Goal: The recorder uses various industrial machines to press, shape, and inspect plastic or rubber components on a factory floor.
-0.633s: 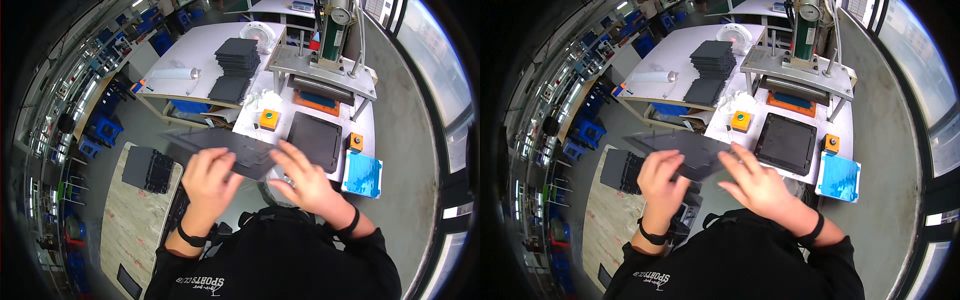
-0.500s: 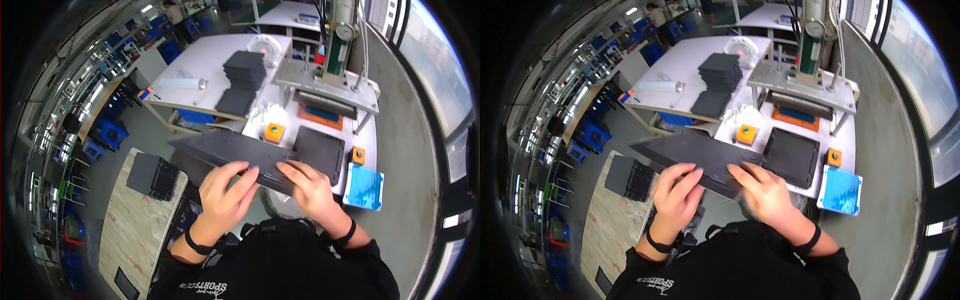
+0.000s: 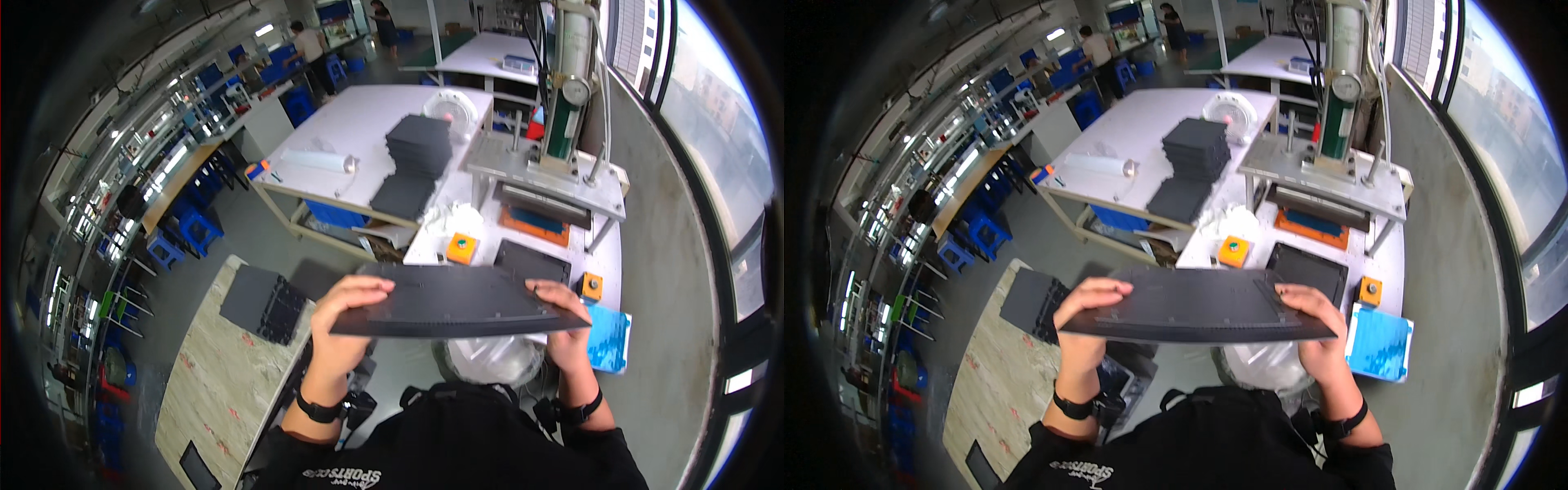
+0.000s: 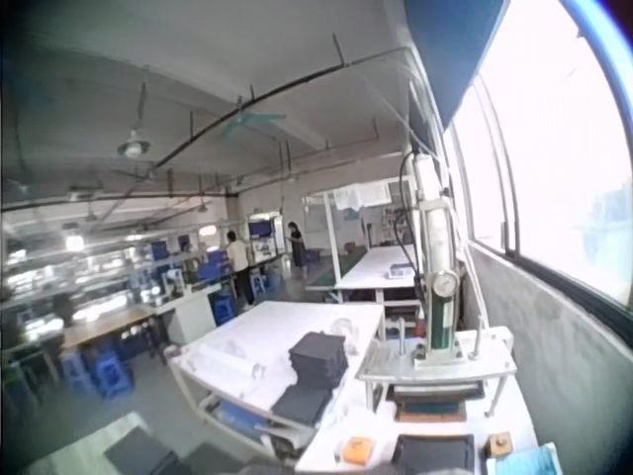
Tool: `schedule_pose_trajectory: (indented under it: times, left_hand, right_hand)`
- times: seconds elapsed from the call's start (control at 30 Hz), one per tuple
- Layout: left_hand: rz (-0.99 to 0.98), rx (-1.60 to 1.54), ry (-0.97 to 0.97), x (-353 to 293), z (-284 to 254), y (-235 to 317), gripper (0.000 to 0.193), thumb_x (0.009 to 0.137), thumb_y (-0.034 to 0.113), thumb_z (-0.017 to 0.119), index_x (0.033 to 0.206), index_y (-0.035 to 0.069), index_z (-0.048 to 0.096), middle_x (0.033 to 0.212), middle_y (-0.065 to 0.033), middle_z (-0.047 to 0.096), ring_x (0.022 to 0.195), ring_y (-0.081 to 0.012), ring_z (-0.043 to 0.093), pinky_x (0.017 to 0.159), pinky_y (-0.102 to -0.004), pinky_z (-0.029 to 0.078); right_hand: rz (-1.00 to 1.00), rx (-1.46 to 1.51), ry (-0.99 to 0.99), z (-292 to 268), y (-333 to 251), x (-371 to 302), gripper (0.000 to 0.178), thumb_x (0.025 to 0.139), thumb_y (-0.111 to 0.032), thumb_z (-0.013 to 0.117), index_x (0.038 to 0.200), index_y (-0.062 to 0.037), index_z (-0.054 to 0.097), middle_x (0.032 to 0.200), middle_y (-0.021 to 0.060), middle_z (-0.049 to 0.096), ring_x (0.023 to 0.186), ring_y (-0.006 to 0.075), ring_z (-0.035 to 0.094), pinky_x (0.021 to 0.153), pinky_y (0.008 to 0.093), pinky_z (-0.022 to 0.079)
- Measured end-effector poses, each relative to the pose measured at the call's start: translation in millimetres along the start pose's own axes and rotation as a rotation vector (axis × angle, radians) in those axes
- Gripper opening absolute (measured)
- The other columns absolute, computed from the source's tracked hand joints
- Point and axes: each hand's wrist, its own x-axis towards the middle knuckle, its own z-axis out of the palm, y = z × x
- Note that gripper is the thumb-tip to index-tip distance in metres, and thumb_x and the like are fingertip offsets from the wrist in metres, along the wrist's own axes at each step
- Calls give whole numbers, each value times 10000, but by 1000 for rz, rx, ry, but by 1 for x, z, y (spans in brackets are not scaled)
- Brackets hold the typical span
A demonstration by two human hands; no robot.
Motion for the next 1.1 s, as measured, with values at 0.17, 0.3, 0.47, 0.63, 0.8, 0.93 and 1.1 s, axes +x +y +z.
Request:
schedule_pose_trajectory:
  times: [0.17, 0.3, 0.47, 0.63, 0.8, 0.93, 1.1]
  left_hand:
    - [10, -116, -14, 9, -1, -3, 194, 758, -46, 671, 944, -42, 615, 1018, -188, 622, 954, -256, 620, 861, -343, 489]
    - [-11, -177, -33, 3, -3, -17, 226, 771, -18, 679, 981, -43, 598, 1041, -200, 612, 977, -262, 611, 873, -346, 488]
    - [-7, -189, -32, 0, -2, -29, 189, 793, -11, 659, 971, -34, 597, 1052, -203, 613, 983, -254, 607, 867, -339, 488]
    - [-19, -212, -9, 1, -2, -33, 181, 796, 8, 661, 960, -31, 597, 1055, -202, 615, 979, -245, 607, 868, -335, 484]
    - [-45, -82, 101, 1, -4, -30, 225, 729, -60, 674, 944, -24, 619, 1040, -173, 625, 971, -236, 611, 871, -328, 474]
    - [31, 401, 136, 2, 1, -11, 282, 651, -56, 712, 917, -3, 635, 985, -144, 631, 918, -248, 641, 800, -322, 506]
    - [238, 887, -68, 8, 26, 25, 381, 552, 57, 757, 915, 70, 639, 996, -126, 600, 731, -282, 638, 615, -331, 529]
  right_hand:
    - [6, 16, 11, 1, -5, 3, 180, 830, 17, 578, 1008, 37, 571, 1056, 221, 627, 983, 309, 616, 876, 377, 477]
    - [-2, -39, 22, 1, -10, 3, 281, 721, 114, 577, 988, 33, 610, 1022, 212, 639, 971, 321, 636, 864, 356, 489]
    - [-33, -103, 18, -2, -19, 4, 299, 708, 122, 577, 989, 30, 615, 1030, 206, 640, 969, 319, 639, 863, 351, 489]
    - [-28, -121, -1, -1, -19, 7, 311, 705, 118, 584, 996, 14, 624, 1035, 197, 643, 981, 311, 637, 865, 347, 487]
    - [181, -110, 19, 2, -12, 9, 349, 763, 103, 575, 1100, 11, 588, 1086, 158, 621, 885, 207, 646, 749, 268, 508]
    - [300, -140, 90, 3, -13, 2, 425, 775, 25, 666, 1175, 27, 522, 1160, 150, 583, 585, 89, 550, 587, 209, 495]
    - [-137, -617, -337, 45, -50, 32, 474, 765, -189, 720, 1202, -94, 560, 1164, 152, 568, 741, 277, 666, 594, 317, 555]
